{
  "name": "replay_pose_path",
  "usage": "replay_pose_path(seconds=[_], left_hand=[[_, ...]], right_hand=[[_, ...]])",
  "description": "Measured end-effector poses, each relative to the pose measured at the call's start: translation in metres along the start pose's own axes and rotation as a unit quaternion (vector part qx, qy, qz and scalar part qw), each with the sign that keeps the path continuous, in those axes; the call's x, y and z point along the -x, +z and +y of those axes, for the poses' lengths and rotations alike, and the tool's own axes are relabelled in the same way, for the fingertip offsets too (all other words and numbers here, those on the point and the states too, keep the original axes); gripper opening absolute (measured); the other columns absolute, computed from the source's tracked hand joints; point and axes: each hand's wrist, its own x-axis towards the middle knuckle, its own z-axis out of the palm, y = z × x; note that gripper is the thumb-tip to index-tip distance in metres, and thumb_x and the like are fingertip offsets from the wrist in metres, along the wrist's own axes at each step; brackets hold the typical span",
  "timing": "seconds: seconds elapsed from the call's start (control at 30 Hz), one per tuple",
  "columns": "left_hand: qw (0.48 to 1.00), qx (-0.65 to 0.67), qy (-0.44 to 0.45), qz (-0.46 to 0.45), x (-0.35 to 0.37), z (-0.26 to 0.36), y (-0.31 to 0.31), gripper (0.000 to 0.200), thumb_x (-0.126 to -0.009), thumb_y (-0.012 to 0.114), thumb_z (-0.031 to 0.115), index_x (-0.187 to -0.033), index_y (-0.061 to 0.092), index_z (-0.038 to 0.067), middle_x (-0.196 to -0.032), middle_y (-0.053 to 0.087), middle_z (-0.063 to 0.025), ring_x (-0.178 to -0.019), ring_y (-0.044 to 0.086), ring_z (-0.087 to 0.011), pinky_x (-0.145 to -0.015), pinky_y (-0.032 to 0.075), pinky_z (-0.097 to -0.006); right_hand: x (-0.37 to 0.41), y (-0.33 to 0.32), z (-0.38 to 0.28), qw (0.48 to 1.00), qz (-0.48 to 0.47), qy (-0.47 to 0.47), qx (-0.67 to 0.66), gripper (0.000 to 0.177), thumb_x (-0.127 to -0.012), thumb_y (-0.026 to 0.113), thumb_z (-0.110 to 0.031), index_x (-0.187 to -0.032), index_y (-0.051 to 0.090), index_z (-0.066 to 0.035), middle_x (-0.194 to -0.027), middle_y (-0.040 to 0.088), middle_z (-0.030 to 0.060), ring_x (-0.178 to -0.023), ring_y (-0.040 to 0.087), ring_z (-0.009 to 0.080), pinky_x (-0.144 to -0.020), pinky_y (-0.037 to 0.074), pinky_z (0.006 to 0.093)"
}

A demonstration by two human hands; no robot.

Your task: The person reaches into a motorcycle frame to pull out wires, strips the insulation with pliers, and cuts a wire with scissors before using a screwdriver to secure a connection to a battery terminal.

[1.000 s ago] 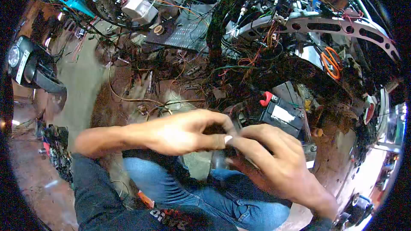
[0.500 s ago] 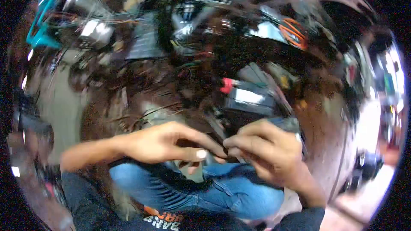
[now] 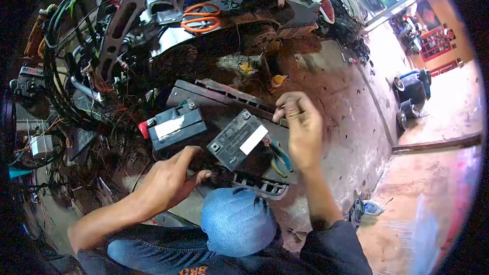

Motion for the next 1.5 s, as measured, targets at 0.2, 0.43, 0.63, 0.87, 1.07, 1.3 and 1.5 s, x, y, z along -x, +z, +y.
replay_pose_path(seconds=[0.2, 0.43, 0.63, 0.87, 1.07, 1.3, 1.5], left_hand=[[1.0, 0.016, 0.01, 0.013, -0.011, -0.015, 0.02, 0.044, -0.099, 0.067, 0.029, -0.123, 0.048, -0.003, -0.092, 0.068, -0.0292, -0.076, 0.068, -0.0494, -0.06, 0.055, -0.0534], [0.999, 0.034, -0.033, -0.014, -0.02, -0.013, 0.018, 0.036, -0.1, 0.068, 0.026, -0.11, 0.047, -0.002, -0.082, 0.065, -0.0283, -0.076, 0.064, -0.0512, -0.062, 0.05, -0.0549], [0.999, 0.014, 0.001, -0.041, -0.026, -0.025, 0.017, 0.034, -0.103, 0.06, 0.028, -0.111, 0.048, -0.002, -0.081, 0.066, -0.0287, -0.073, 0.066, -0.0499, -0.06, 0.052, -0.0561], [0.975, 0.021, -0.034, -0.217, -0.02, -0.03, -0.015, 0.048, -0.103, 0.061, 0.039, -0.126, 0.053, -0.003, -0.073, 0.063, -0.0273, -0.077, 0.065, -0.0499, -0.068, 0.052, -0.0559], [0.958, -0.011, -0.091, -0.271, 0.0, -0.042, -0.051, 0.046, -0.103, 0.059, 0.037, -0.12, 0.061, -0.005, -0.086, 0.069, -0.0305, -0.087, 0.067, -0.05, -0.076, 0.055, -0.0549], [0.966, -0.096, -0.175, -0.164, 0.033, -0.059, -0.074, 0.037, -0.097, 0.066, 0.03, -0.104, 0.067, -0.006, -0.085, 0.069, -0.03, -0.086, 0.068, -0.0486, -0.077, 0.055, -0.0545], [0.977, -0.104, -0.144, -0.118, 0.044, -0.059, -0.076, 0.037, -0.095, 0.068, 0.028, -0.106, 0.066, -0.007, -0.087, 0.069, -0.0302, -0.086, 0.068, -0.0487, -0.077, 0.055, -0.0542]], right_hand=[[0.005, 0.036, 0.041, 0.99, 0.061, 0.05, -0.113, 0.023, -0.11, 0.053, -0.02, -0.114, 0.063, 0.001, -0.093, 0.064, 0.002, -0.088, 0.06, 0.0082, -0.084, 0.05, 0.0243], [-0.005, 0.057, 0.048, 0.985, 0.052, 0.037, -0.159, 0.026, -0.109, 0.056, -0.02, -0.118, 0.065, 0.003, -0.094, 0.068, 0.0044, -0.091, 0.063, 0.0102, -0.087, 0.05, 0.0249], [-0.011, 0.053, 0.034, 0.986, -0.001, 0.035, -0.166, 0.02, -0.102, 0.066, -0.008, -0.117, 0.067, 0.005, -0.101, 0.072, 0.008, -0.098, 0.068, 0.0142, -0.093, 0.052, 0.027], [-0.015, 0.026, 0.009, 0.979, -0.065, -0.116, 0.152, 0.015, -0.083, 0.078, -0.002, -0.098, 0.078, 0.0, -0.098, 0.074, 0.0103, -0.098, 0.071, 0.0207, -0.089, 0.054, 0.0312], [-0.024, 0.019, -0.002, 0.956, -0.142, -0.122, 0.228, 0.017, -0.08, 0.08, -0.004, -0.097, 0.078, -0.001, -0.096, 0.073, 0.0105, -0.093, 0.069, 0.0233, -0.084, 0.053, 0.0335], [-0.034, 0.026, -0.01, 0.951, -0.172, -0.085, 0.241, 0.017, -0.081, 0.08, -0.005, -0.096, 0.078, 0.001, -0.093, 0.073, 0.0112, -0.089, 0.07, 0.0213, -0.082, 0.054, 0.0321], [-0.037, 0.028, -0.025, 0.93, -0.204, -0.094, 0.291, 0.017, -0.083, 0.078, -0.006, -0.098, 0.078, 0.0, -0.095, 0.074, 0.0128, -0.09, 0.072, 0.0253, -0.083, 0.055, 0.0347]])
